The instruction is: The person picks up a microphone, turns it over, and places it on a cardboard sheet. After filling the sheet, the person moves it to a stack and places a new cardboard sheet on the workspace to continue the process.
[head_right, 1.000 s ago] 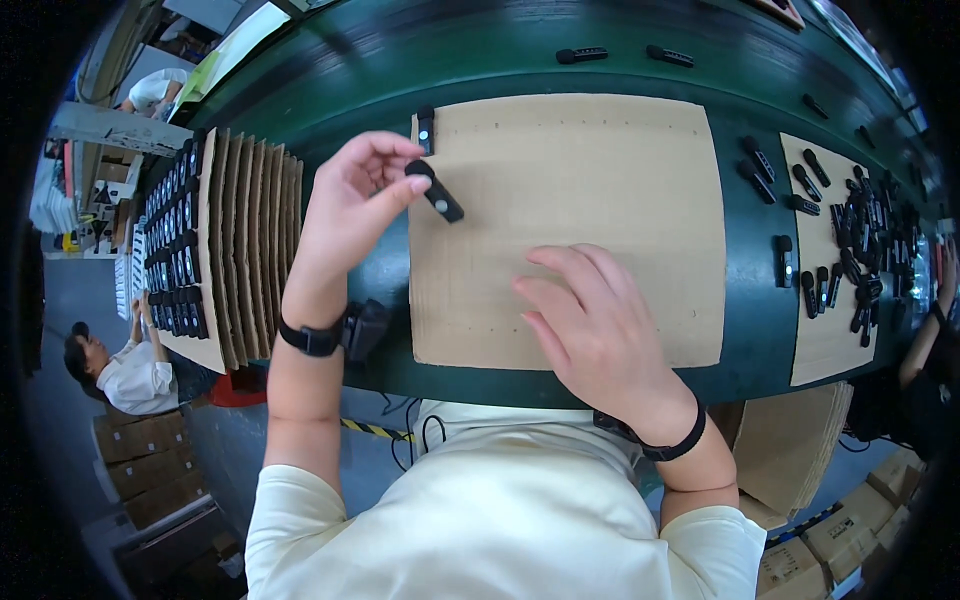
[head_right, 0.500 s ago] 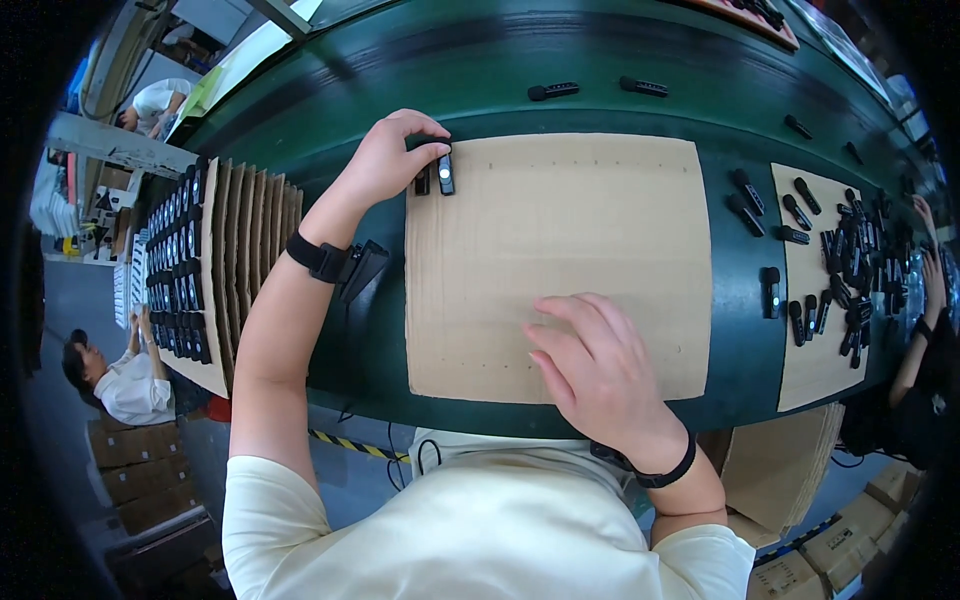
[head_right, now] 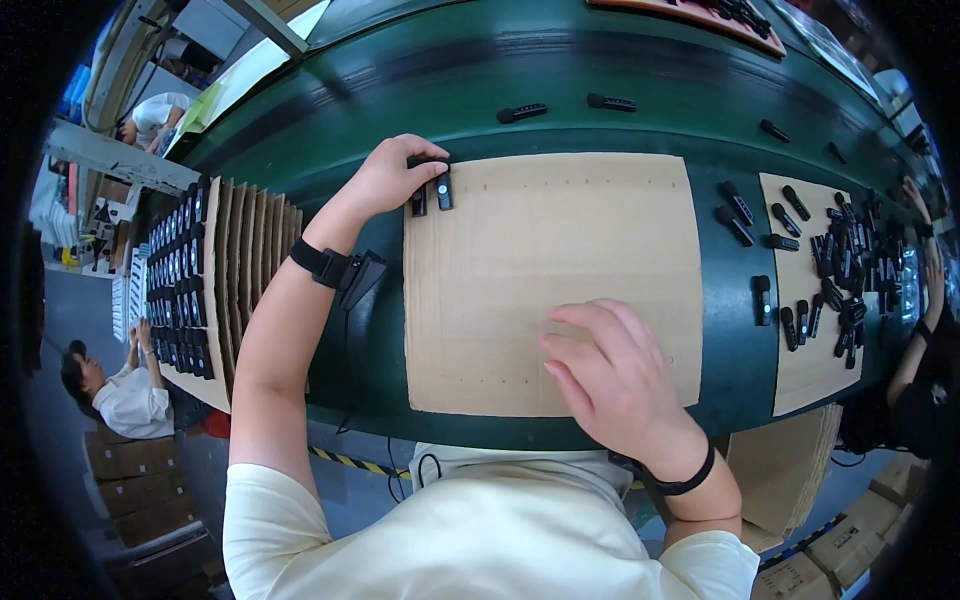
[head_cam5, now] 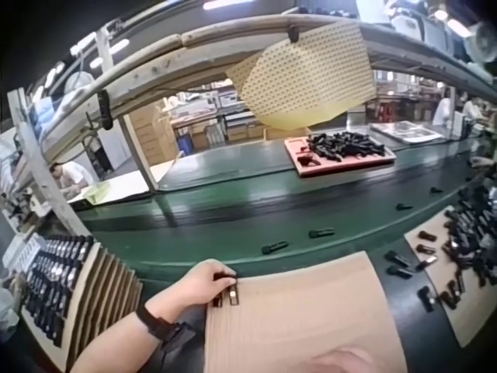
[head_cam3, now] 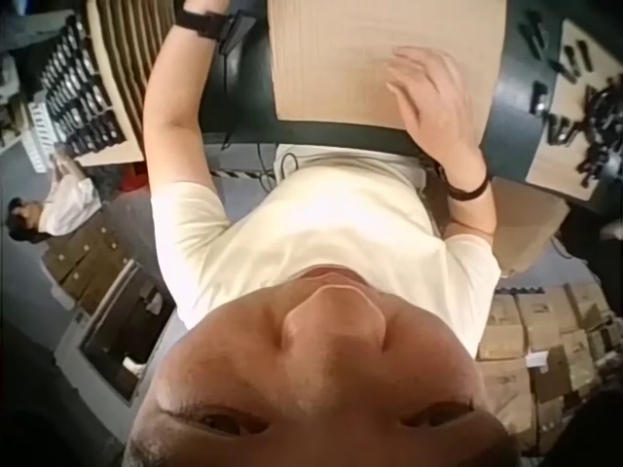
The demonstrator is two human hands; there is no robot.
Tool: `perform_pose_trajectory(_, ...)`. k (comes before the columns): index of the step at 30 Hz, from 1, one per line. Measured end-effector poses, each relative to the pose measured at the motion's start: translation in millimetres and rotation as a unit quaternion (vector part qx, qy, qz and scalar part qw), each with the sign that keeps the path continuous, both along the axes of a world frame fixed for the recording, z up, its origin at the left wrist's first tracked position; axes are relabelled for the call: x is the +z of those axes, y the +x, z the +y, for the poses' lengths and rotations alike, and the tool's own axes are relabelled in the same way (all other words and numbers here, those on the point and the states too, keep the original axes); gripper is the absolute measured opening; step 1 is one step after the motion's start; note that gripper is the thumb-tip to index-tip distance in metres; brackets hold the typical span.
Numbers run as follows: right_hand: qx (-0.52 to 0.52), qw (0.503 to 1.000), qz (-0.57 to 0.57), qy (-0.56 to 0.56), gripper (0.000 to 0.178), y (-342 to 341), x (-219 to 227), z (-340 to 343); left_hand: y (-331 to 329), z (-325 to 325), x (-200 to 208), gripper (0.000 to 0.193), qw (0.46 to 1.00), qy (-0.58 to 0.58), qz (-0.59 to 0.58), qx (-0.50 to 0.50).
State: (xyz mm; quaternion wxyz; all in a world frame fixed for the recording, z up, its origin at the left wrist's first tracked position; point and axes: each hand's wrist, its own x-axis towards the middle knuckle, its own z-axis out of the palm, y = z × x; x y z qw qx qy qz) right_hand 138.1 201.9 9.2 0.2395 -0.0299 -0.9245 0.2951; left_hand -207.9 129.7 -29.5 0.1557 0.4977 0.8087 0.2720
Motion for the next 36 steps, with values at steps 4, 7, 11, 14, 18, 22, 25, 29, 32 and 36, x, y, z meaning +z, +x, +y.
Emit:
perform_pose_trajectory(4,0.001,0.999,-0.01,0.037,0.03,1.4,18.8,15.8,4.9,-1.0,7.3,0.025,0.998,-0.014,-0.056,0.014)
perform_pose_trajectory(7,0.001,0.998,-0.021,0.067,0.029,0.0,34.8,24.2,8.5,-1.0,11.9,0.025,0.998,-0.026,-0.061,-0.005)
perform_pose_trajectory(11,0.012,0.995,-0.048,0.092,0.029,-6.7,57.2,35.2,4.3,-0.9,5.7,0.025,0.999,-0.012,-0.046,-0.014)
perform_pose_trajectory(14,0.036,0.994,-0.063,0.077,0.029,-17.8,68.5,53.9,-0.8,3.8,13.1,0.024,0.996,-0.031,-0.079,-0.002)
perform_pose_trajectory(18,0.037,0.996,-0.063,0.052,0.021,-56.0,65.3,95.3,-21.8,13.6,14.7,0.024,0.999,-0.008,-0.05,-0.001)
perform_pose_trajectory(22,-0.043,0.97,-0.237,-0.017,0.016,-119.5,55.5,135.5,-49.8,30.1,11.6,0.026,1.0,0.0,-0.02,-0.001)
perform_pose_trajectory(25,-0.101,0.947,-0.291,0.085,0.019,-161.8,28.4,163.3,-64.9,43.3,0.8,0.027,1.0,-0.012,-0.015,-0.007)
perform_pose_trajectory(29,-0.129,0.932,-0.282,0.189,0.024,-194.5,-14.8,197.6,-73.3,61.6,-15.6,0.03,0.999,-0.025,-0.009,-0.036)
perform_pose_trajectory(32,-0.127,0.931,-0.295,0.171,0.026,-209.7,-32.6,204.9,-77.4,65.3,-23.8,0.031,0.998,-0.028,-0.008,-0.054)
perform_pose_trajectory(36,-0.117,0.923,-0.324,0.172,0.027,-223.1,-42.4,211.2,-83.7,67.6,-27.6,0.029,0.996,-0.054,-0.001,-0.07)
